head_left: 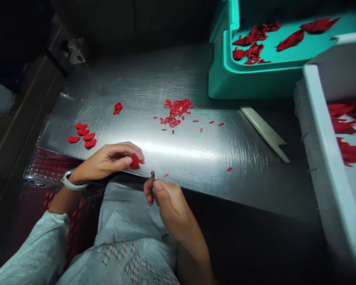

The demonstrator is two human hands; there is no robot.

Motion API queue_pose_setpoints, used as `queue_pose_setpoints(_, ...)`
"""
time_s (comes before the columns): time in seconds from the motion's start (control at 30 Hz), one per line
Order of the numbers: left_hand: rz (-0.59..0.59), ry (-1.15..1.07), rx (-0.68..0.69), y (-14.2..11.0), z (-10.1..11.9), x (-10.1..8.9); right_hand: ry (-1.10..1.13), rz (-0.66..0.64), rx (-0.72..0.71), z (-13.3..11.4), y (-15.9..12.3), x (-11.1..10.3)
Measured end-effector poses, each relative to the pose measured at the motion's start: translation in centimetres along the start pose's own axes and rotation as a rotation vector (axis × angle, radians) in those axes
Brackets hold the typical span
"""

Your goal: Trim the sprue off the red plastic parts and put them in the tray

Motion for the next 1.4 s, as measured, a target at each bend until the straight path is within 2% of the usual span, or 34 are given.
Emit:
queue_pose_setpoints(0.17, -0.069, -0.061, -0.081, -0.4, 0.1, 2.0, 0.032, -0.021, -0.093, -0.8, -0.3, 0.3)
queue_pose_setpoints(0.4, -0.097, 0.013, -0.088, -0.6, 1.1, 2.4, 0.052, -0.046, -0.063, -0.8, -0.7, 0.3)
queue_pose_setpoints(0.53, -0.057, -0.009, -0.108, -0.5, 1.1, 2.5, 0.031, -0.082, -0.037, -0.9, -0.9, 0.3)
queue_pose_setpoints(0.77, -0.044, -0.058, -0.154, -0.9, 0.9, 2.8, 0.028, -0.071, -0.046, -1.1, -0.9, 0.5)
queue_pose_setpoints(1.03, 0.011, -0.028, -0.113, -1.2, 1.4, 3.0, 0.058, -0.042, -0.060, -1.0, -1.0, 0.6)
queue_pose_setpoints(1.23, 0.090, -0.108, -0.163, -1.7, 0.6, 3.1, -0.009, -0.010, -0.075, -1.3, -0.8, 0.6)
queue_pose_setpoints(1.4, 0.141, -0.078, -0.197, -1.7, 0.1, 3.4, -0.035, 0.022, -0.062, -1.2, -0.4, 1.0)
Point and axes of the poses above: each hand's wrist, its own y-axis towards the middle knuckle, its own x-axis out of the palm, z = x × y, the point moved 3 cm from there along y, towards the middle knuckle, and after that the axes turned 5 degrees about z, right-handed, at the moved point
